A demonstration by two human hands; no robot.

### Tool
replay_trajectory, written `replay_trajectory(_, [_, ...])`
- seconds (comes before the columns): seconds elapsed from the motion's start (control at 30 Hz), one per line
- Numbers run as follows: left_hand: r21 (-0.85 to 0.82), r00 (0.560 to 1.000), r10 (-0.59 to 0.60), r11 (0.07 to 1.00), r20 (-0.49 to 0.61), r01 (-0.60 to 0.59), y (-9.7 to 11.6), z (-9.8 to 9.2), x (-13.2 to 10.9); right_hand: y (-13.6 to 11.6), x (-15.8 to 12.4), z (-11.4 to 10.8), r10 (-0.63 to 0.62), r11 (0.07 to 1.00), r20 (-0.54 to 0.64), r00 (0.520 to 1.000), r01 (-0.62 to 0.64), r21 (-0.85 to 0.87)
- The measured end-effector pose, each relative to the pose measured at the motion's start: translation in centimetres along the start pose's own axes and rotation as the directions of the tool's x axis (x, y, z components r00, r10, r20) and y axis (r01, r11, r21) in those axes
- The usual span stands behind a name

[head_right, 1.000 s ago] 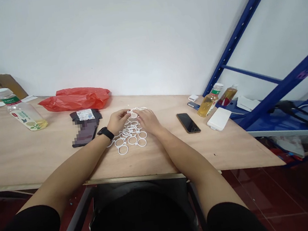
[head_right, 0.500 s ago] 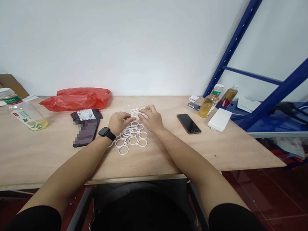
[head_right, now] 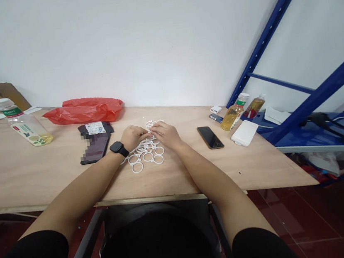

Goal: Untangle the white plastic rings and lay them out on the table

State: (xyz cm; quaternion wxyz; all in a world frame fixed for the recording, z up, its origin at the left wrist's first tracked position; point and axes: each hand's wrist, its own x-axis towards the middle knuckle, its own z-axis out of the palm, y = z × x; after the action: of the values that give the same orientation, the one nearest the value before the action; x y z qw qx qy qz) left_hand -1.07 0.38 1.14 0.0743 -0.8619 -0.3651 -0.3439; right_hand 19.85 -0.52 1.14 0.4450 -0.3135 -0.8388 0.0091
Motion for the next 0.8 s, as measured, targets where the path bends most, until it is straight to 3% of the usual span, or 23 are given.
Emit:
replay_trajectory(0.23, [-0.027,1.0,0.02,0.999,-0.001,-0.02,0.48,-0.31,-0.08,0.1,-0.04,0.16,-0.009,1.0,-0.023,1.0,0.009,-0.002])
replay_trajectory(0.47, [-0.076,0.996,-0.067,0.995,-0.06,0.062,0.48,-0.1,-0.13,-0.07,0.05,0.27,0.0,1.0,0.015,1.0,0.0,0.001])
replay_trajectory(0.8, [-0.1,0.999,-0.001,0.995,-0.046,-0.004,0.4,-0.08,0.0,0.01,-0.04,0.49,0.024,1.0,0.001,1.0,-0.024,0.009])
